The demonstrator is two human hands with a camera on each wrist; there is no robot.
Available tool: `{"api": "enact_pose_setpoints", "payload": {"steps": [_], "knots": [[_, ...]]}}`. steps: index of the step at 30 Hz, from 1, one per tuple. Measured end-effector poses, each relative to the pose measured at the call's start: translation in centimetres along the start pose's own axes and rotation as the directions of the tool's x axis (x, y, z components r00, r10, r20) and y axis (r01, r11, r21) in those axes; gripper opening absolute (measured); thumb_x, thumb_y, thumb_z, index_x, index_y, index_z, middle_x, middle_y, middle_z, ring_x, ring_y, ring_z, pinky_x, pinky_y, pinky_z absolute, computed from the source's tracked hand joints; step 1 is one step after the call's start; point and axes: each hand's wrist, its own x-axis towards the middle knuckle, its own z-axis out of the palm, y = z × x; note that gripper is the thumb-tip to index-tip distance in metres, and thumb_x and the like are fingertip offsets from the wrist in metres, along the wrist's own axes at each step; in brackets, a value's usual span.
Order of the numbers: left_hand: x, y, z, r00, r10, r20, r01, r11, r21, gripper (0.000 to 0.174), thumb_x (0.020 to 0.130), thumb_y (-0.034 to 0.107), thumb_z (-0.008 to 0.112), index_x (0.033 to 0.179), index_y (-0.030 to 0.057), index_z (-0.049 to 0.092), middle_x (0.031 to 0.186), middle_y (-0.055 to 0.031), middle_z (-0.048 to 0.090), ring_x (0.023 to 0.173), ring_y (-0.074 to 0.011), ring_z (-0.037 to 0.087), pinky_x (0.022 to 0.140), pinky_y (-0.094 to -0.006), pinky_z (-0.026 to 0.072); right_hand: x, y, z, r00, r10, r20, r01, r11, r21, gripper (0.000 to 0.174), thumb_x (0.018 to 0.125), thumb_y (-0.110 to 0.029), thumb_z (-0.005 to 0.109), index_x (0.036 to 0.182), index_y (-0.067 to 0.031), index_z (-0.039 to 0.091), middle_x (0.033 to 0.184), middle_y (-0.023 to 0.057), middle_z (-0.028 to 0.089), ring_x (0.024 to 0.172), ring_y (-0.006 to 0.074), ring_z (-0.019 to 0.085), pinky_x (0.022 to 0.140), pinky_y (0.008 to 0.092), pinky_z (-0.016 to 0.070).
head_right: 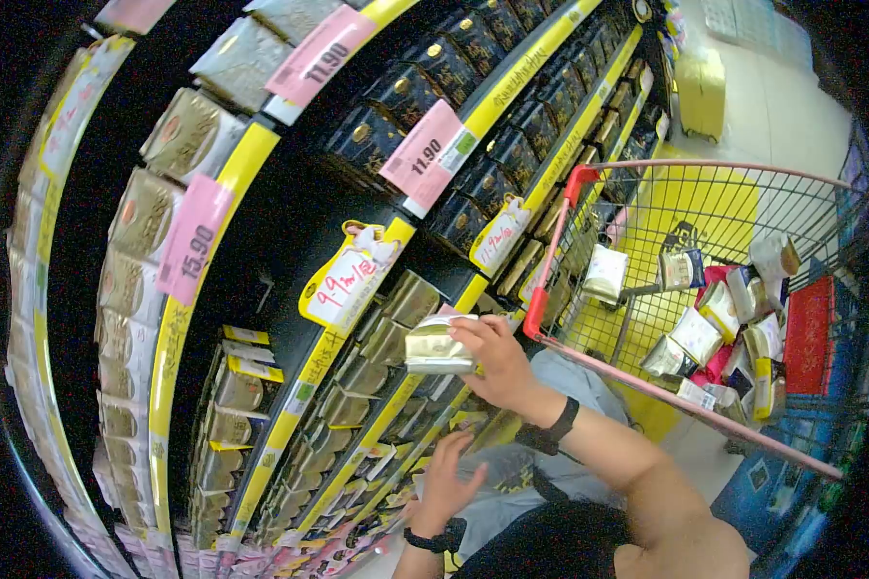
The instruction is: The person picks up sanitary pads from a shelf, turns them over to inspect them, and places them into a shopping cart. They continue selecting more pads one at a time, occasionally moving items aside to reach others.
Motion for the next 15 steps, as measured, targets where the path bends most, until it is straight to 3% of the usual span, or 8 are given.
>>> {"api": "enact_pose_setpoints", "payload": {"steps": [4, 7, 8, 11, 15], "knots": [[-2.1, -1.2, -0.8, 0.998, -0.022, -0.066, 0.021, 1.000, -0.012, 0.050, 0.081, 0.020, 0.076, 0.125, 0.0051, 0.058, 0.124, -0.0162, 0.059, 0.117, -0.0363, 0.057, 0.099, -0.0444, 0.0467, -1.4, -0.9, 0.2, 0.981, 0.126, 0.145, -0.132, 0.990, 0.037, 0.063, 0.073, -0.019, 0.082, 0.127, -0.0060, 0.054, 0.128, 0.0150, 0.060, 0.111, 0.0388, 0.053, 0.098, 0.0470, 0.0420], [-2.9, -2.6, -1.4, 0.993, -0.035, -0.112, 0.035, 0.999, -0.003, 0.046, 0.082, 0.020, 0.076, 0.122, 0.0049, 0.059, 0.121, -0.0159, 0.060, 0.115, -0.0363, 0.058, 0.098, -0.0442, 0.0471, -1.6, -0.3, 0.6, 0.958, 0.095, 0.272, -0.113, 0.992, 0.050, 0.060, 0.072, -0.024, 0.083, 0.123, -0.0054, 0.056, 0.123, 0.0148, 0.061, 0.108, 0.0369, 0.056, 0.098, 0.0440, 0.0438], [-3.1, -2.9, -1.5, 0.994, -0.022, -0.111, 0.021, 1.000, -0.009, 0.045, 0.082, 0.020, 0.076, 0.121, 0.0049, 0.059, 0.120, -0.0158, 0.060, 0.114, -0.0363, 0.058, 0.097, -0.0441, 0.0472, -1.3, 0.2, 0.7, 0.950, 0.043, 0.309, -0.039, 0.999, -0.020, 0.065, 0.070, -0.024, 0.084, 0.125, -0.0064, 0.053, 0.117, 0.0145, 0.061, 0.105, 0.0361, 0.058, 0.092, 0.0434, 0.0482], [-3.7, -3.0, -1.4, 0.995, 0.005, -0.104, -0.009, 0.999, -0.039, 0.041, 0.083, 0.020, 0.075, 0.118, 0.0046, 0.060, 0.119, -0.0156, 0.061, 0.113, -0.0361, 0.059, 0.096, -0.0435, 0.0478, 2.6, -1.1, -0.6, 0.811, 0.193, 0.552, -0.039, 0.960, -0.277, 0.074, 0.067, -0.025, 0.084, 0.130, -0.0083, 0.050, 0.117, 0.0136, 0.062, 0.109, 0.0333, 0.060, 0.088, 0.0439, 0.0523], [-4.7, -2.6, 0.1, 0.992, 0.000, -0.123, -0.011, 0.996, -0.087, 0.037, 0.084, 0.022, 0.074, 0.115, 0.0051, 0.063, 0.118, -0.0152, 0.061, 0.110, -0.0357, 0.060, 0.094, -0.0416, 0.0488, 6.1, -1.3, 0.1, 0.763, 0.162, 0.626, 0.180, 0.876, -0.446, 0.074, 0.063, -0.021, 0.084, 0.128, -0.0107, 0.050, 0.109, 0.0122, 0.061, 0.102, 0.0340, 0.063, 0.080, 0.0447, 0.0558]]}}
